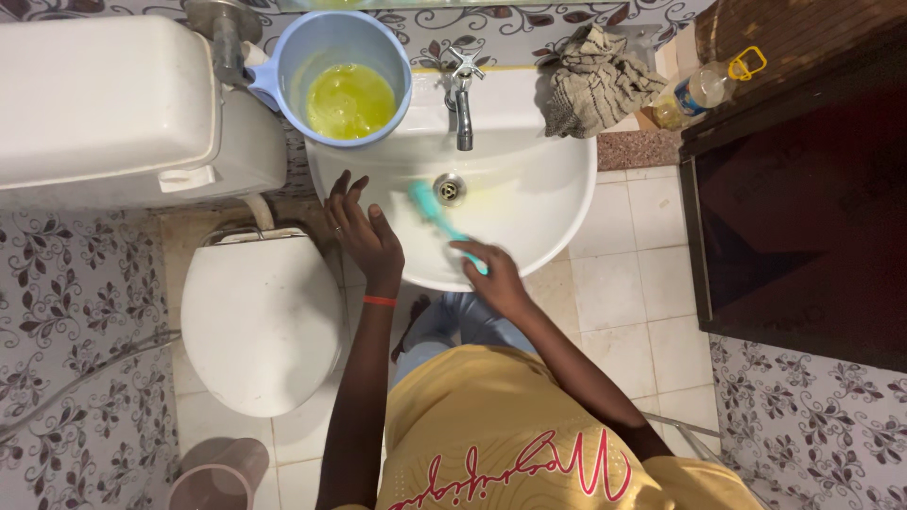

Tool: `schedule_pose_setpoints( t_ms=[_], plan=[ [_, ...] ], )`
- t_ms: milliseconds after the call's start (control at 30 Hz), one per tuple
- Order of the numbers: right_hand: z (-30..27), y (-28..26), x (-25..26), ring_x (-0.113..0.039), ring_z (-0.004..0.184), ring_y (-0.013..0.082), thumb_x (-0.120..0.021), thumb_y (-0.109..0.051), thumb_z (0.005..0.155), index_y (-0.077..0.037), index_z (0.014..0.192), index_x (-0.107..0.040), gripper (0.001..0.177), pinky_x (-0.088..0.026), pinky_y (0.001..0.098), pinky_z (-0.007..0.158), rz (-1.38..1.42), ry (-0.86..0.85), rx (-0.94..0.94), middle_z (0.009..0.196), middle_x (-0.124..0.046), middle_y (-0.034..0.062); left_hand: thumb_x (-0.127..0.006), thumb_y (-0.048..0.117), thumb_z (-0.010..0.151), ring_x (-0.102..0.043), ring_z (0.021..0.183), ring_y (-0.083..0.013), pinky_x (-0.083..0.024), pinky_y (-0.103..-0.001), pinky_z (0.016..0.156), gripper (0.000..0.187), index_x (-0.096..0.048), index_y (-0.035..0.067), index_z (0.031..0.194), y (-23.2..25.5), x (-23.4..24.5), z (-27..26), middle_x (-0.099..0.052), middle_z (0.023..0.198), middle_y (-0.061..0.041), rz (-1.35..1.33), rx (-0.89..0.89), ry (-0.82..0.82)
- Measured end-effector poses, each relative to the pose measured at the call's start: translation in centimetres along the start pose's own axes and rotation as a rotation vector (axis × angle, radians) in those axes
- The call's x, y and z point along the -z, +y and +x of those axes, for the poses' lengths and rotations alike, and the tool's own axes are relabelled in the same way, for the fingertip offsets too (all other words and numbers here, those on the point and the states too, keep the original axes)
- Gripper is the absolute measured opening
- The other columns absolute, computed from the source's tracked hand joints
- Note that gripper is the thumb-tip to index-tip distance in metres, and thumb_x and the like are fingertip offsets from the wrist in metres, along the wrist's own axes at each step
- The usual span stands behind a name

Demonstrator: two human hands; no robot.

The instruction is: The person scrubs the inside of a white bathroom sink using a blue scrub brush. They repeatedly dip the brush into a blue bucket containing yellow soapy water to reapply cleaning solution while scrubbing the basin and drain area.

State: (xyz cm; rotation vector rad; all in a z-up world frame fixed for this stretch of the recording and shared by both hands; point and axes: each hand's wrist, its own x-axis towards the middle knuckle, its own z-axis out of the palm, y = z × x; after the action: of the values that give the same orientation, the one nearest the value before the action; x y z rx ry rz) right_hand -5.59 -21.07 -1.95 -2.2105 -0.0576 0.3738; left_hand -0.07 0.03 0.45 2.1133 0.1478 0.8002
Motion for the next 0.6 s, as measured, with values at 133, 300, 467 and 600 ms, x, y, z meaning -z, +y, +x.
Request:
schedule_pose_setpoints(
  t_ms=[133,300,467,600],
  plan=[
    [-0.8,2.2,3.0,-0.058,0.132,0.0318,-0.068,-0.016,0.084,-0.010,0.144,-0.057,0.062,-0.018,0.0651,0.119,-0.628,0.301,0.113,0.132,-0.065,0.0220,-0.024,0.047,0.115,-0.049,0.138,-0.0366,-0.032,-0.057,0.122,0.061,-0.061,0.000,0.126,-0.1,-0.2,0.0,-0.057,0.140,-0.016,0.011,0.002,-0.005],
    [0.1,2.5,3.9,-0.064,0.125,0.0335,-0.068,-0.016,0.091,-0.009,0.140,-0.063,0.050,-0.021,0.0625,0.117,-0.449,0.363,0.078,0.128,-0.070,0.0218,-0.024,0.046,0.114,-0.049,0.138,-0.0363,-0.032,-0.057,0.121,0.060,-0.060,-0.001,0.124,-0.4,-0.7,-0.1,-0.058,0.140,-0.016,0.019,0.006,-0.014],
    [3.0,-1.2,-0.9,-0.069,0.110,0.0085,-0.059,-0.014,0.102,-0.010,0.149,-0.059,0.047,-0.052,0.0227,0.094,0.448,-0.063,0.140,0.121,-0.073,0.0163,-0.026,0.046,0.115,-0.046,0.140,-0.0389,-0.031,-0.057,0.120,0.060,-0.060,-0.003,0.128,-1.0,-0.7,-0.8,-0.057,0.141,-0.019,-0.004,0.005,-0.003],
    [3.1,-3.1,-2.2,-0.072,0.111,0.0179,-0.059,-0.018,0.100,-0.009,0.145,-0.059,0.045,-0.042,0.0421,0.094,0.406,-0.102,0.110,0.130,-0.070,0.0154,-0.028,0.046,0.114,-0.046,0.139,-0.0397,-0.029,-0.057,0.124,0.060,-0.060,-0.003,0.129,-0.9,-0.7,-0.7,-0.056,0.136,-0.020,0.051,0.049,-0.020]
  ],
)
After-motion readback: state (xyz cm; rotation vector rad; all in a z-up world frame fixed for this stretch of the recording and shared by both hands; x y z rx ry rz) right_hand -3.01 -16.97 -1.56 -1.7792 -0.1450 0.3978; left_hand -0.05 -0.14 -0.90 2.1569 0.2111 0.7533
